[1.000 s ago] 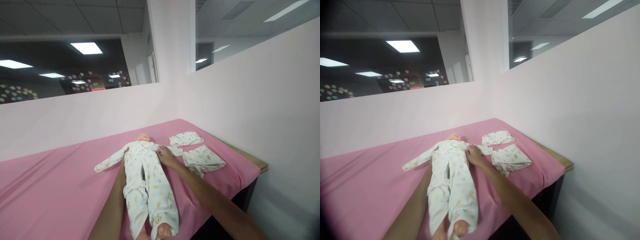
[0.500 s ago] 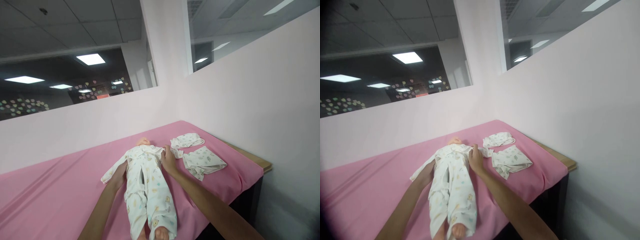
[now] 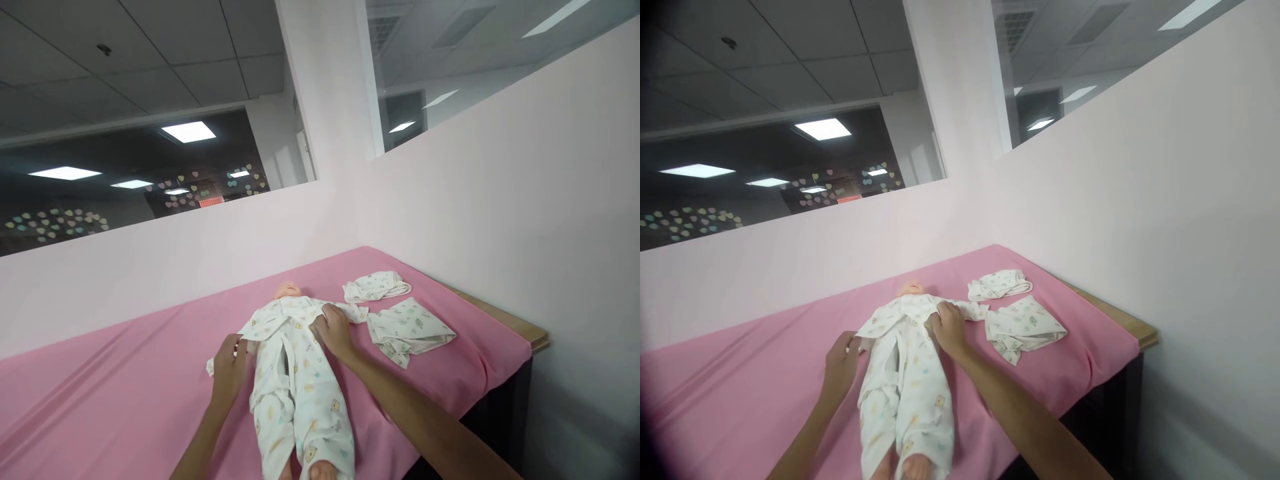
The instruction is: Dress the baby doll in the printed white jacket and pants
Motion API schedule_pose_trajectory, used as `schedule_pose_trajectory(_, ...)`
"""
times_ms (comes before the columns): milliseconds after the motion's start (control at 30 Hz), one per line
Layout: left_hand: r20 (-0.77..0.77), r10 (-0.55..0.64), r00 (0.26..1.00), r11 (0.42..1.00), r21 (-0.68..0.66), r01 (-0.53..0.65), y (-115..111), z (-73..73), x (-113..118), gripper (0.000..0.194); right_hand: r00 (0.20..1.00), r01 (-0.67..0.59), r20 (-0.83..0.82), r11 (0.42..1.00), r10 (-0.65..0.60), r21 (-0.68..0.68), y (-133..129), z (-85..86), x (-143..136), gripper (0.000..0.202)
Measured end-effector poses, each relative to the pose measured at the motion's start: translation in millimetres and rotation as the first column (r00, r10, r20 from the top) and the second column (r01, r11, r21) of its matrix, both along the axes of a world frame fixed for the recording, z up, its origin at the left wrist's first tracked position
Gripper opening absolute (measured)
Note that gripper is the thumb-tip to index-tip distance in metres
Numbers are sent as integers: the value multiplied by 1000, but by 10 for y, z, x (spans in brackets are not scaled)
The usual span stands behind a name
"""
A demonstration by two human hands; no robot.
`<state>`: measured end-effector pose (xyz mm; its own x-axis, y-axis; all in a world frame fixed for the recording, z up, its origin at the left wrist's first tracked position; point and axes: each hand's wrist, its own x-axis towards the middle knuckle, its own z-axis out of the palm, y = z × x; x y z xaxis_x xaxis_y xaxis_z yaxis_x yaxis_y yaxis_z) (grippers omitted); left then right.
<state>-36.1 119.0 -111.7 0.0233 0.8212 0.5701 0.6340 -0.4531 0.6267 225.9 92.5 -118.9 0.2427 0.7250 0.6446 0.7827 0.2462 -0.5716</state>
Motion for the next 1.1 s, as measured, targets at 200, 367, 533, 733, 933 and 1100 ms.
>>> schedule_pose_trajectory(200,-339,-17,940,1000,-1,18,-104,-121,-160,27,999,-24,38,996,27,-84,-26,-84,40,5)
schedule_pose_trajectory(367,-341,-7,940,992,-122,-37,-90,-223,-217,39,994,89,78,974,-74,-206,-77,-227,158,12)
schedule_pose_trajectory(533,-377,-13,926,982,-180,-60,-35,-192,-102,34,982,62,188,971,-18,-233,-182,-234,167,25)
schedule_pose_trajectory(733,-626,1,780,981,-152,-123,-181,-146,-141,29,932,-154,292,964,215,-218,-433,-215,198,35)
schedule_pose_trajectory(933,-485,-97,869,983,-182,8,-358,-32,-307,38,939,-75,315,975,140,-210,-545,-188,251,22)
schedule_pose_trajectory(1100,-291,-176,940,981,-135,141,-362,198,-112,28,940,-101,315,990,127,-96,-507,-15,48,21)
